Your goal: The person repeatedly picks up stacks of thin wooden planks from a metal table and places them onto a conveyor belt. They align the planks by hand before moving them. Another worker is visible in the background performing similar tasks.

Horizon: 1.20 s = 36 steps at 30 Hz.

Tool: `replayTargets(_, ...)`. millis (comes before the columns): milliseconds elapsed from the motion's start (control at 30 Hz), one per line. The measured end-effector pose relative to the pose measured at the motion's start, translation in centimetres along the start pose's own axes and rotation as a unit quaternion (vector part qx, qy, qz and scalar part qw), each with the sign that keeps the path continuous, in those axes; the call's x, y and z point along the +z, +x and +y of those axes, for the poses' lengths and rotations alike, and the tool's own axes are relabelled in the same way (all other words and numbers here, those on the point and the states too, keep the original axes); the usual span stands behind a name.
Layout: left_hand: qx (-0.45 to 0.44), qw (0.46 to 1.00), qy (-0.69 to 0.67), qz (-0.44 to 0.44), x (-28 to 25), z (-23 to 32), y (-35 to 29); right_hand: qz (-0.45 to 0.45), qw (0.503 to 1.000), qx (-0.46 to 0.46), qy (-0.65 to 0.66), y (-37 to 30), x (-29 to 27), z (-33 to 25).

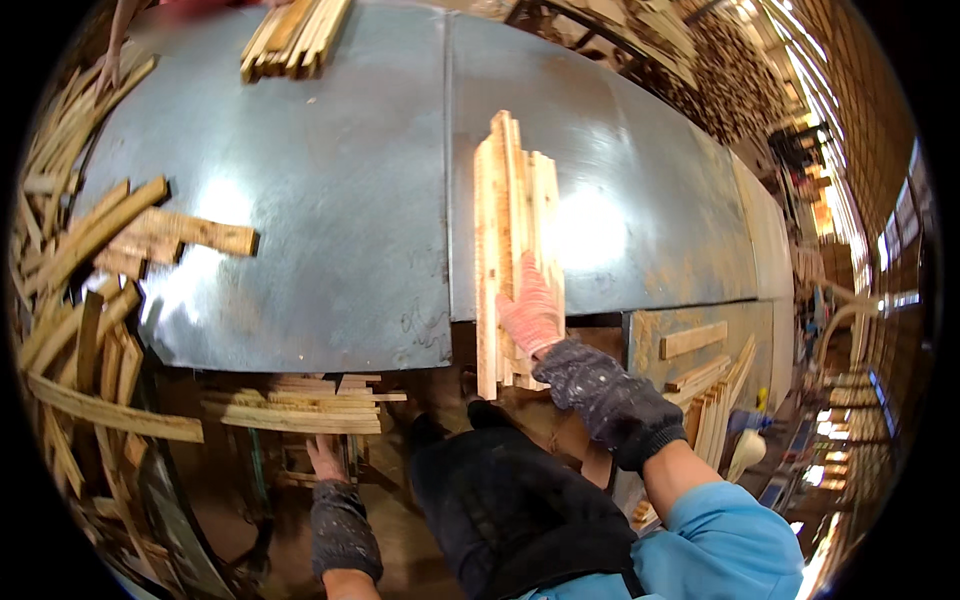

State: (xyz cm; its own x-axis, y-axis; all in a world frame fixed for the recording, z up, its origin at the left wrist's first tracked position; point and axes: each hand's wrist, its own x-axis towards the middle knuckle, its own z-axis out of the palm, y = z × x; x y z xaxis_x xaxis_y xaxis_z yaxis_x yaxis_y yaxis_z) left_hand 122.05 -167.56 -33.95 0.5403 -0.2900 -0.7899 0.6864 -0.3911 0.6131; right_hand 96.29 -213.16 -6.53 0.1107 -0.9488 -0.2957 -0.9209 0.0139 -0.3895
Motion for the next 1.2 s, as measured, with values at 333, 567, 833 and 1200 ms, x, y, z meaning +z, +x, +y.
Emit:
replayTargets(333,-0.142,0.965,0.222,0.01,1.1,-0.7,-10.4,0.072,0.964,0.108,0.231,-10.0,-6.0,8.2)
replayTargets(567,-0.21,0.918,0.325,-0.086,6.5,1.7,-13.9,0.271,0.908,0.21,0.242,-22.0,-11.0,25.4)
replayTargets(833,-0.131,0.912,0.377,-0.093,16.7,2.2,-19.1,0.178,0.925,0.336,0.016,-46.5,-15.0,49.3)
replayTargets(1200,-0.001,0.818,0.466,-0.336,26.0,-4.4,-33.0,0.176,0.874,0.448,-0.07,-59.9,-10.9,72.6)
